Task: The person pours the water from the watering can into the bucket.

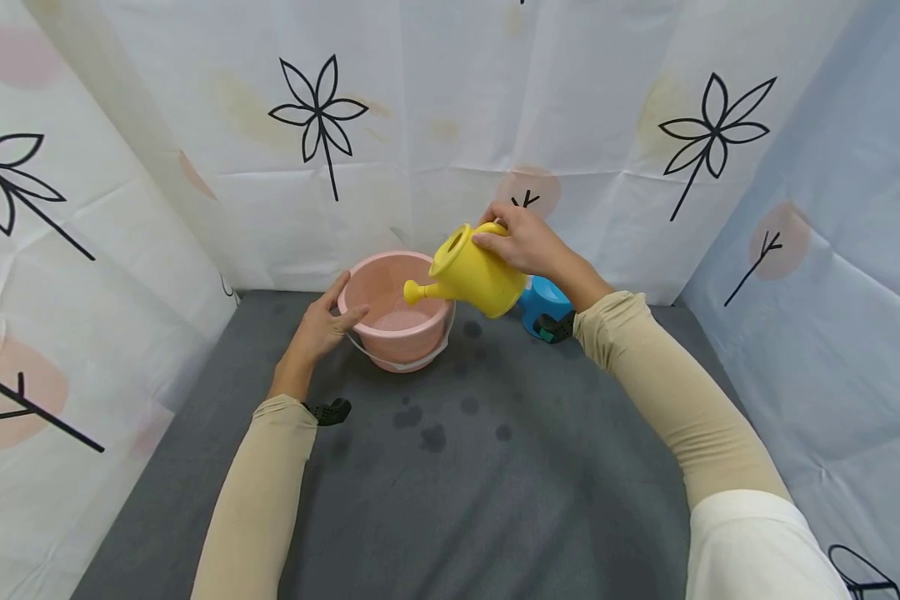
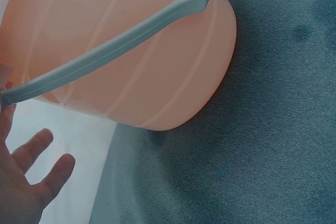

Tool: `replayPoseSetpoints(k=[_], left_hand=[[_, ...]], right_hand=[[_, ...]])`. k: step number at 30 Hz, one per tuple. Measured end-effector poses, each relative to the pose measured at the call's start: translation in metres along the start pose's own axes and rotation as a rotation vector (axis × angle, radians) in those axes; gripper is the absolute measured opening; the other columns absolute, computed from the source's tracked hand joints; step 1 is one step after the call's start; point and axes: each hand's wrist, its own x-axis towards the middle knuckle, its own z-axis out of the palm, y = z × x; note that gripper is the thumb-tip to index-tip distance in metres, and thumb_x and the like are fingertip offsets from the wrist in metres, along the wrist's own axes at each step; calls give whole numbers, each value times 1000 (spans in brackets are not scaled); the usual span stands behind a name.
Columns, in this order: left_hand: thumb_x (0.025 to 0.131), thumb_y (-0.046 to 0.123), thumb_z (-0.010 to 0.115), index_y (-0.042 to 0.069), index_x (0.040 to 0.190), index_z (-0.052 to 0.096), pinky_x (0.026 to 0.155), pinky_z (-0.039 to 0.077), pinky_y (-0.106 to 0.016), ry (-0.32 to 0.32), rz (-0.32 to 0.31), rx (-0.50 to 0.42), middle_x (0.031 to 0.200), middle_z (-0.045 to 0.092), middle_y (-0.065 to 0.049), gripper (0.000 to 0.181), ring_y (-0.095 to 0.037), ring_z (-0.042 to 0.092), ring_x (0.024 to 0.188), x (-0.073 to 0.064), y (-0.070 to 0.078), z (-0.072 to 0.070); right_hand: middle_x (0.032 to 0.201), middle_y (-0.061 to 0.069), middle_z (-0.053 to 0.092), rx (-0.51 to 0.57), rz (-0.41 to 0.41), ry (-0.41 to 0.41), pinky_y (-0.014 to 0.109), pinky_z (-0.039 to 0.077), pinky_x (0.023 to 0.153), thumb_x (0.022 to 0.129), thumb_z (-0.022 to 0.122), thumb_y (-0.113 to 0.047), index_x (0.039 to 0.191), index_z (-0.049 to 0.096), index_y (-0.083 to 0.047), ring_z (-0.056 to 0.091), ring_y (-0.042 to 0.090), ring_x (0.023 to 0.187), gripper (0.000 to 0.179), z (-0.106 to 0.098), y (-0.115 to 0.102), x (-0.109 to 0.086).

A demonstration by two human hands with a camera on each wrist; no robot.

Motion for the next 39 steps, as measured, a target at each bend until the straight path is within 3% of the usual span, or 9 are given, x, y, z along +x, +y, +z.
replayPoseSetpoints(k=[10, 17, 39], left_hand=[[88, 69, 65, 38, 164, 13, 120, 32, -60, 3, 20, -5, 168, 28, -15, 98, -38, 29, 155, 0, 0, 1], [89, 68, 65, 43, 163, 12, 121, 31, -61, 2, 20, 0, 169, 26, -15, 95, -38, 28, 155, 1, -1, 1], [89, 67, 66, 43, 163, 13, 121, 31, -60, 2, 21, -21, 170, 25, -14, 94, -38, 27, 156, -1, -3, 0]], right_hand=[[114, 16, 65, -13, 7, -15, 41, 51, 86, 105, 57, -26, 117, 59, -6, 58, 29, 96, 23, -1, -3, 3], [116, 17, 65, -18, 18, -25, 43, 51, 88, 106, 56, -27, 118, 59, -6, 58, 30, 98, 24, -1, -4, 3], [115, 15, 65, -7, 32, -23, 40, 52, 85, 106, 57, -28, 118, 59, -6, 58, 28, 96, 25, 0, -6, 2]])
